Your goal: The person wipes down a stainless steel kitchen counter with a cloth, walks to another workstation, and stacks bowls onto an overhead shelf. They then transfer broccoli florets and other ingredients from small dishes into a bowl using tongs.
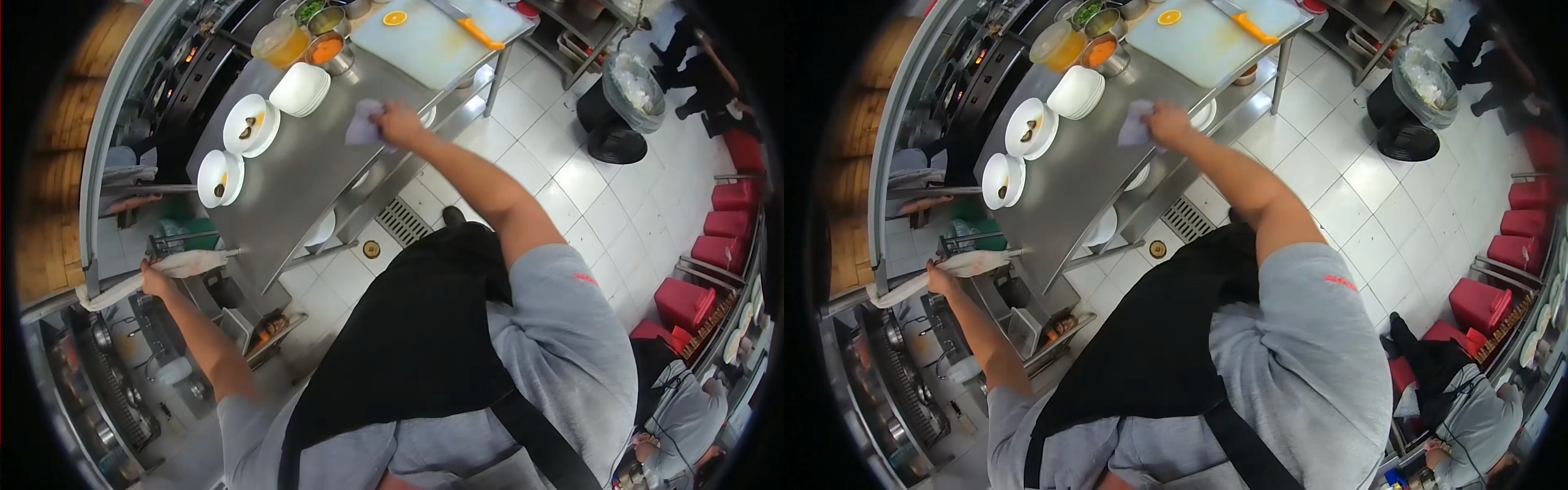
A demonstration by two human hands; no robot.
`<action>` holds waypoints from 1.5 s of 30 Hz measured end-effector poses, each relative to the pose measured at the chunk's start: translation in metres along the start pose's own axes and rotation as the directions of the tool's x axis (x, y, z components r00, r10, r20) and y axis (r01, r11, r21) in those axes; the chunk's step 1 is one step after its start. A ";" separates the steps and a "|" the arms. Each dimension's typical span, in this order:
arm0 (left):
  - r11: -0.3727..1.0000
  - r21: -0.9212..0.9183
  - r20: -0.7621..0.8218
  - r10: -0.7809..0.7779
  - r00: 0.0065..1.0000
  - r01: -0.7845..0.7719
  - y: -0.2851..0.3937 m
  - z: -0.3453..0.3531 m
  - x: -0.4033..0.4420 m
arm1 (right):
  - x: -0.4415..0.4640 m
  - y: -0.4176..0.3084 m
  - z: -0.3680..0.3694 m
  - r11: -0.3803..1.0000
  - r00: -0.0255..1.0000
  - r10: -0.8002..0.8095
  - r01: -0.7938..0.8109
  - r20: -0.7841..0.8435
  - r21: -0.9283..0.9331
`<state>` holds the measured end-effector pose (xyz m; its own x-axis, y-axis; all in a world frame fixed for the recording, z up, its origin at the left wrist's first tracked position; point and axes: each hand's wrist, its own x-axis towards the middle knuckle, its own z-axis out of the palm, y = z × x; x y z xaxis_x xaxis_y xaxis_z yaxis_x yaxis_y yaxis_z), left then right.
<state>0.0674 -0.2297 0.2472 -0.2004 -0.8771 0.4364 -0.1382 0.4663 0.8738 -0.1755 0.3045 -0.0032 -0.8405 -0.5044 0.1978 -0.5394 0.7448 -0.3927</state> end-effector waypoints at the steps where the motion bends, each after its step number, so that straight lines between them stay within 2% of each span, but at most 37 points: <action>1: 0.997 -0.043 -0.010 -0.063 0.998 0.062 -0.006 0.000 0.006 | 0.007 0.009 -0.021 0.996 0.999 0.050 -0.048 0.019 -0.074; 3: 0.983 -0.108 0.008 -0.151 0.988 0.151 -0.002 0.001 0.004 | 0.031 0.028 -0.034 0.989 0.995 0.084 -0.077 0.049 -0.126; 5: 0.979 -0.114 0.042 -0.163 0.986 0.167 -0.004 -0.001 0.009 | 0.037 0.033 -0.051 0.977 0.989 0.124 -0.108 0.077 -0.184; 7: 0.975 -0.123 0.074 -0.179 0.981 0.187 -0.022 -0.007 0.020 | 0.032 0.026 -0.070 0.980 0.972 0.197 -0.198 -0.127 0.004; 8: 0.968 -0.124 0.119 -0.202 0.972 0.217 -0.032 -0.011 0.029 | 0.024 0.029 -0.056 0.980 0.971 0.199 -0.200 -0.135 0.008; 10: 0.964 -0.140 0.149 -0.207 0.967 0.228 -0.031 -0.009 0.033 | 0.011 0.040 -0.007 0.974 0.932 0.223 -0.223 -0.287 0.034; 12: 0.982 -0.051 0.101 -0.178 0.979 0.183 -0.025 -0.004 0.021 | -0.012 0.023 -0.003 0.986 0.957 0.164 -0.157 -0.238 0.047; 13: 0.985 -0.128 0.106 -0.104 0.989 0.117 -0.041 -0.005 0.029 | -0.015 0.009 -0.009 0.992 0.990 0.121 -0.123 -0.071 -0.016; 14: 0.999 -0.028 0.042 -0.041 0.998 0.042 -0.034 0.000 0.020 | -0.016 -0.003 -0.018 0.994 0.991 0.089 -0.081 0.104 -0.077; 15: 1.000 0.020 0.007 -0.008 1.000 0.008 -0.039 0.001 0.021 | -0.013 -0.012 -0.024 0.994 0.992 0.079 -0.072 0.098 -0.078; 16: 0.998 0.065 -0.022 0.022 1.000 -0.021 -0.041 0.006 0.019 | -0.009 -0.017 -0.031 0.997 0.914 -0.033 0.001 0.404 0.079; 17: 0.999 0.047 -0.029 0.019 0.999 -0.017 -0.044 0.013 0.018 | -0.004 -0.022 -0.040 0.971 0.742 -0.176 0.021 0.647 0.240; 18: 0.998 0.022 -0.092 0.064 0.994 -0.062 -0.040 0.019 0.008 | -0.003 -0.025 -0.048 0.975 0.747 -0.175 0.038 0.642 0.221; 19: 0.995 0.003 -0.171 0.103 0.980 -0.105 -0.033 0.020 -0.003 | -0.003 -0.028 -0.057 0.933 0.793 -0.248 0.041 0.557 0.358; 20: 0.993 0.010 -0.161 0.117 0.980 -0.117 -0.026 0.019 -0.013 | 0.000 -0.031 -0.065 0.870 0.825 -0.321 0.063 0.464 0.488; 21: 0.989 0.054 -0.137 0.140 0.981 -0.134 -0.016 0.017 -0.024 | 0.003 -0.038 -0.075 0.905 0.892 -0.198 0.006 0.407 0.426; 22: 0.983 0.106 -0.105 0.162 0.981 -0.151 -0.009 0.016 -0.034 | 0.013 -0.037 -0.083 0.902 0.915 -0.165 -0.011 0.368 0.433; 23: 0.987 0.024 -0.090 0.160 0.983 -0.158 -0.014 0.017 -0.034 | 0.022 -0.037 -0.089 0.893 0.935 -0.130 -0.034 0.329 0.448; 24: 0.984 -0.053 -0.075 0.167 0.983 -0.171 -0.021 0.017 -0.030 | 0.032 -0.038 -0.094 0.931 0.954 -0.067 -0.045 0.291 0.362; 26: 0.944 0.179 -0.062 0.294 0.954 -0.279 -0.033 0.015 -0.020 | 0.052 -0.039 -0.096 0.985 0.980 -0.012 -0.023 0.201 0.172; 27: 0.958 0.116 -0.065 0.271 0.960 -0.262 -0.033 0.017 -0.020 | 0.060 -0.038 -0.095 0.998 0.988 -0.016 0.007 0.152 0.061; 29: 0.968 0.017 -0.025 0.252 0.967 -0.252 -0.026 0.018 -0.029 | 0.057 -0.050 -0.099 0.991 0.993 0.087 -0.078 0.083 -0.106; 30: 0.967 -0.018 0.018 0.256 0.966 -0.256 -0.020 0.016 -0.032 | 0.051 -0.051 -0.091 0.992 0.993 0.067 -0.057 0.093 -0.110; 32: 0.973 -0.084 0.141 0.223 0.965 -0.213 -0.032 0.011 -0.027 | 0.037 -0.049 -0.066 1.000 0.999 0.016 -0.015 -0.051 0.020; 34: 0.989 0.064 0.204 0.118 0.972 -0.134 -0.039 0.005 -0.030 | 0.005 -0.054 -0.056 0.978 0.999 -0.015 0.006 0.039 0.210; 35: 0.913 0.215 0.167 0.316 0.934 -0.348 -0.050 0.001 -0.036 | -0.013 -0.052 -0.048 0.960 0.997 -0.041 0.021 0.065 0.278; 36: 0.861 0.338 0.120 0.361 0.925 -0.380 -0.041 -0.006 -0.055 | -0.033 -0.046 -0.037 0.938 0.994 -0.065 0.031 0.087 0.344; 38: 0.981 0.127 0.042 0.143 0.989 -0.147 -0.056 -0.025 -0.080 | -0.078 -0.025 -0.015 0.944 0.993 -0.031 -0.009 0.117 0.329; 40: 0.974 0.140 -0.103 0.192 0.976 -0.177 -0.044 -0.042 -0.116 | -0.123 -0.006 -0.017 0.914 0.968 0.122 -0.195 0.218 0.354; 41: 0.988 -0.047 -0.072 0.145 0.987 -0.149 -0.042 -0.047 -0.131 | -0.149 0.014 -0.012 0.936 0.955 0.176 -0.237 0.237 0.260; 42: 0.987 -0.125 -0.020 0.094 0.995 -0.096 -0.023 -0.051 -0.151 | -0.175 0.037 -0.003 0.946 0.940 0.233 -0.279 0.251 0.165; 43: 0.962 -0.265 0.180 -0.018 0.984 0.066 -0.029 -0.054 -0.165 | -0.202 0.056 -0.001 0.917 0.892 0.323 -0.378 0.316 0.130; 44: 0.918 -0.325 0.251 -0.147 0.957 0.226 -0.020 -0.053 -0.180 | -0.228 0.076 0.004 0.879 0.835 0.403 -0.467 0.374 0.096; 45: 0.849 -0.365 0.333 -0.263 0.905 0.381 -0.007 -0.049 -0.194 | -0.257 0.106 0.020 0.715 0.672 0.547 -0.685 0.499 0.140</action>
<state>0.1543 -0.0685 0.1670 -0.4683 -0.8786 0.0935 0.1600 0.0197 0.9869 -0.0154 0.5044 -0.1135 -0.8348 -0.1496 -0.5298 0.1973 0.8171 -0.5416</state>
